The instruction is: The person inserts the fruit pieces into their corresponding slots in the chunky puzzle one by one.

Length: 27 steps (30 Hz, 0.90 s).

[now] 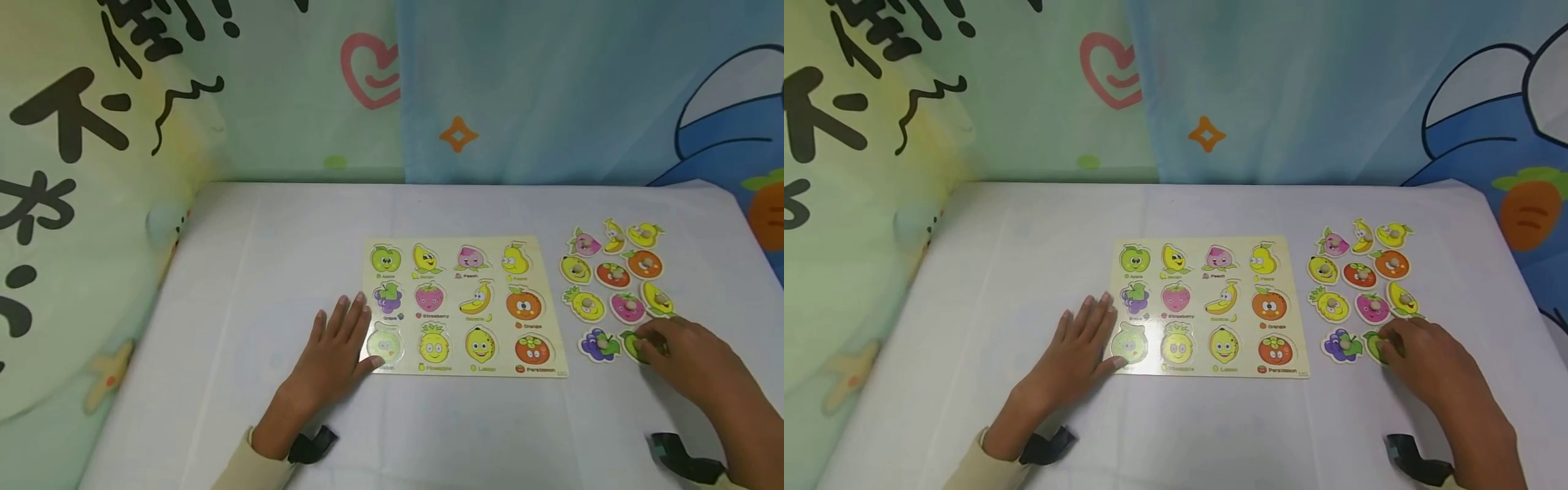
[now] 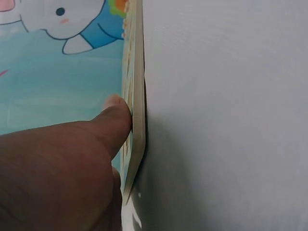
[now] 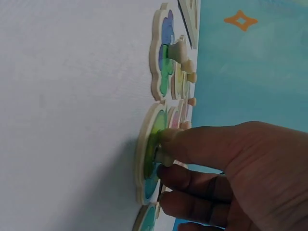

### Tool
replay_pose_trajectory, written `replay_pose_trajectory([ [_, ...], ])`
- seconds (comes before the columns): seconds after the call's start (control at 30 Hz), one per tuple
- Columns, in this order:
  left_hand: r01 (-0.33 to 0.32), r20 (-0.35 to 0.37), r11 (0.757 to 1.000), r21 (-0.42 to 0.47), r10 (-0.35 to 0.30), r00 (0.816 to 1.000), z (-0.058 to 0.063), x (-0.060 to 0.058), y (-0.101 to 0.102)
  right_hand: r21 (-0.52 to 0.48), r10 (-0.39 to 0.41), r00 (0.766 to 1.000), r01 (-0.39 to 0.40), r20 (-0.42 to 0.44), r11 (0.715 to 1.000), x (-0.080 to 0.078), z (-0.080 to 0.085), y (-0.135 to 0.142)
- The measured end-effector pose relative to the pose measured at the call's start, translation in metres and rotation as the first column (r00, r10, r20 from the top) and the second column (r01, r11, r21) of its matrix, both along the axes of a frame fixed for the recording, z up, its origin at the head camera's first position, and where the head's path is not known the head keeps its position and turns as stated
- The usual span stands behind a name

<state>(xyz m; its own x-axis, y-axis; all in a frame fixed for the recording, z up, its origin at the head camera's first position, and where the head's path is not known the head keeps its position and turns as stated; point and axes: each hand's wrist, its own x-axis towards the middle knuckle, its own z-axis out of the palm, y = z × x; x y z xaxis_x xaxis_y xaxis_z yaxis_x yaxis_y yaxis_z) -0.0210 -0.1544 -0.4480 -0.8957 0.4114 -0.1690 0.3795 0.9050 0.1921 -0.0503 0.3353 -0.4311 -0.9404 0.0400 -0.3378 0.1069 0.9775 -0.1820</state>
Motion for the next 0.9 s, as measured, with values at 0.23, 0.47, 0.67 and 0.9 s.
replay_pose_trajectory([
  [0.23,-0.001,0.034,1.000,0.012,0.000,0.999,-0.001,0.000,-0.001,-0.014,-0.027,1.000,0.027,-0.002,1.000,0.001,0.006,-0.003],
  [0.47,0.001,0.054,1.000,0.029,-0.002,0.999,0.001,-0.001,-0.002,-0.042,-0.029,0.996,0.026,-0.088,0.999,-0.002,0.015,-0.013],
  [0.67,0.004,0.075,0.999,0.037,-0.006,0.997,0.002,-0.002,-0.002,-0.106,0.016,0.985,-0.035,-0.174,0.994,-0.012,0.019,-0.032],
  [0.9,0.008,0.090,0.999,0.035,-0.012,0.996,0.004,-0.003,-0.003,-0.167,0.056,0.973,-0.094,-0.224,0.981,-0.023,0.020,-0.048],
])
